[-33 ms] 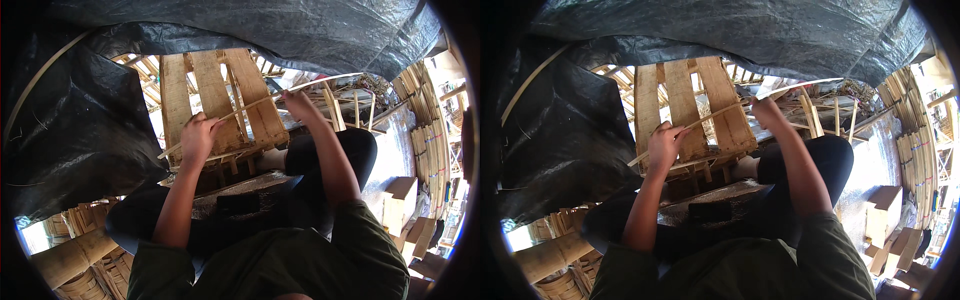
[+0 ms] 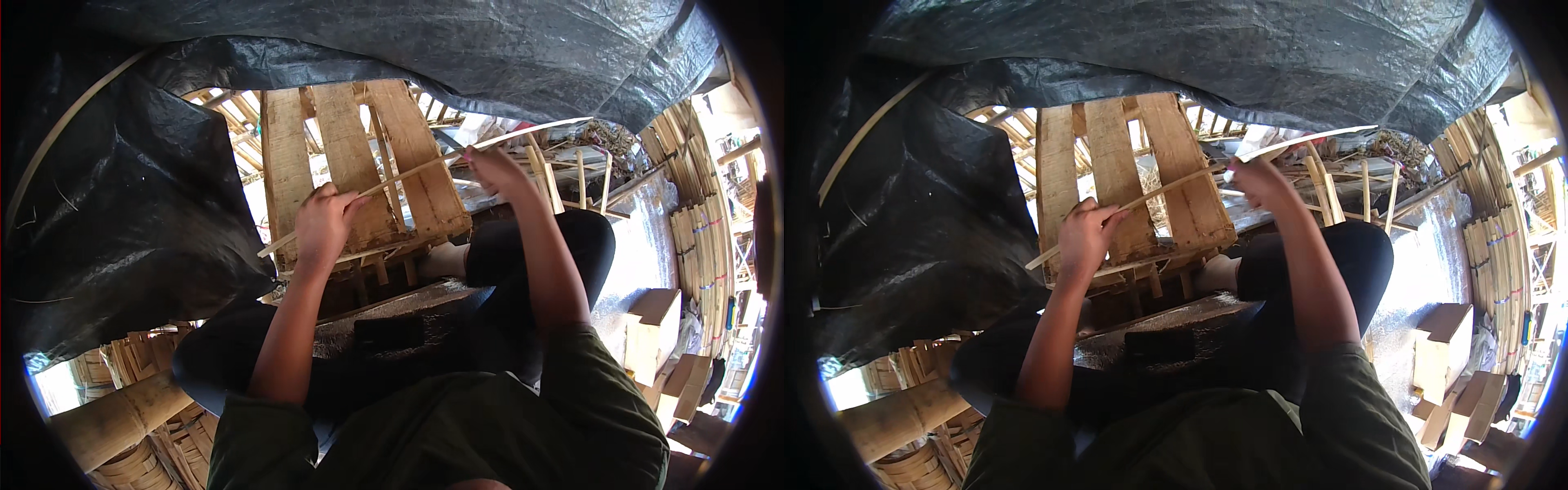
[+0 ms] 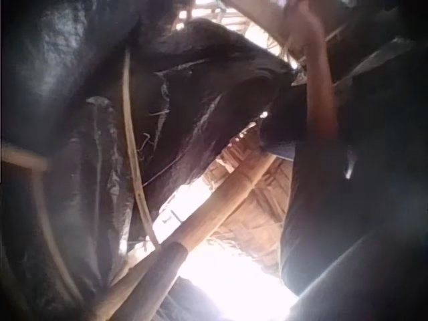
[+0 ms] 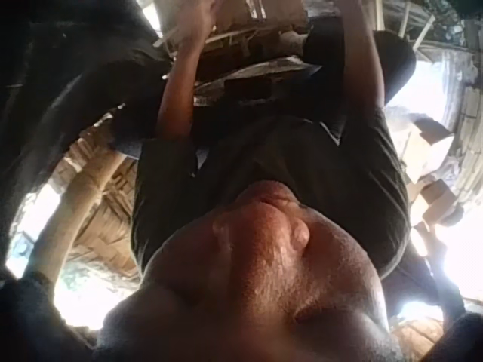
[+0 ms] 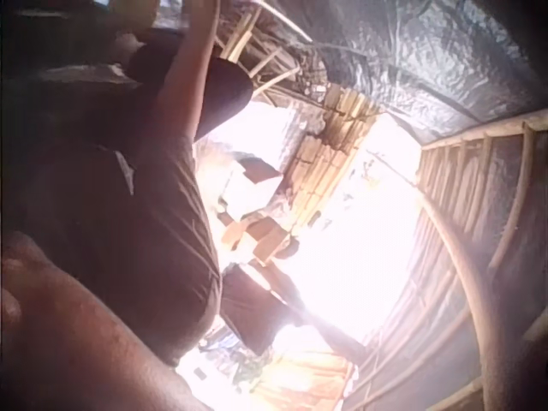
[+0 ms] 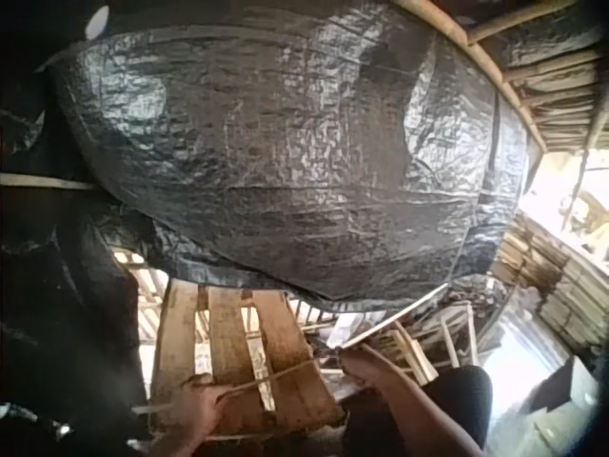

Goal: The person holds a bamboo strip and shaves thin layers off it using a small knife.

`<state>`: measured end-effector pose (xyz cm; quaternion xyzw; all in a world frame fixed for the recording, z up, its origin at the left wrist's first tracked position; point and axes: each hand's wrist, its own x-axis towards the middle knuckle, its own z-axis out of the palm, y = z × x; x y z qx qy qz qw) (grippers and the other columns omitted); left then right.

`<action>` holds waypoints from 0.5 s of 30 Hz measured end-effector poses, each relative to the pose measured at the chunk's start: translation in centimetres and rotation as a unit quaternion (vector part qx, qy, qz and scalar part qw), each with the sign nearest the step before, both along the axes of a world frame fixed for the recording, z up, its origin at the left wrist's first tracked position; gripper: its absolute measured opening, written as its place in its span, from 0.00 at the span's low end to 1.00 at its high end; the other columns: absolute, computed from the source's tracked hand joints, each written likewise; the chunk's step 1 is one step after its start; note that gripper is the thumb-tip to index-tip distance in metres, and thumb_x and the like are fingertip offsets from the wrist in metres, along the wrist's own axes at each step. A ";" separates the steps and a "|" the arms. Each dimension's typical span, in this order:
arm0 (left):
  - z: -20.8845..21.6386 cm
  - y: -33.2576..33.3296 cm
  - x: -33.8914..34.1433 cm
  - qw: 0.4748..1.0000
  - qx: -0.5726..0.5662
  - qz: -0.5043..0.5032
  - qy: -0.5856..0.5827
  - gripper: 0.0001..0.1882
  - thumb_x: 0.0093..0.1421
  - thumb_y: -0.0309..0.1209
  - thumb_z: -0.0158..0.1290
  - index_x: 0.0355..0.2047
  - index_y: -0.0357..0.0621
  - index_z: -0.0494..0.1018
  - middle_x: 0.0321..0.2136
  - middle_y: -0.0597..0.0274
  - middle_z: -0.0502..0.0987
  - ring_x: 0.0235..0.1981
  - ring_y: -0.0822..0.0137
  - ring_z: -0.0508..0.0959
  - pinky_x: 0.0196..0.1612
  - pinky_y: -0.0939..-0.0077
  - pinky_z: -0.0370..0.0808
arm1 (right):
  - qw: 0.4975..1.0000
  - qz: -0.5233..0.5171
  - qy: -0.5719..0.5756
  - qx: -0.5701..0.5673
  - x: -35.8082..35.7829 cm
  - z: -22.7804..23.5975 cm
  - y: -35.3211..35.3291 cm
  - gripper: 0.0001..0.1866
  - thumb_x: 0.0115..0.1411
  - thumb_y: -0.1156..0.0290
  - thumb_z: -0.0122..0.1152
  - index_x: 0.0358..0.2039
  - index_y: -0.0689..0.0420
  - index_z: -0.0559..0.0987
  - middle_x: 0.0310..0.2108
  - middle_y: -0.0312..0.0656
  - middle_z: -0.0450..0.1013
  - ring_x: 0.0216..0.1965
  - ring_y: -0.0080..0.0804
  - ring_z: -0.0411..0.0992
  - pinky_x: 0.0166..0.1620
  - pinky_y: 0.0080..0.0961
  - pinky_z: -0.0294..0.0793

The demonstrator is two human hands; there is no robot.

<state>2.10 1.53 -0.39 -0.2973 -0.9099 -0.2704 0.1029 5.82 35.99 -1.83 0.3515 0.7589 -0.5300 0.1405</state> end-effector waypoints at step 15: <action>-1.4 0.5 -0.4 1.000 0.007 -0.013 -0.007 0.11 0.57 0.42 0.63 0.32 0.50 0.85 0.25 0.56 0.75 0.29 0.54 0.79 0.33 0.59 0.76 | 0.995 -0.077 0.036 0.059 1.5 7.2 -0.6 0.20 0.72 0.58 0.47 0.26 0.58 0.68 0.15 0.31 0.58 0.11 0.20 0.53 0.14 0.25 0.51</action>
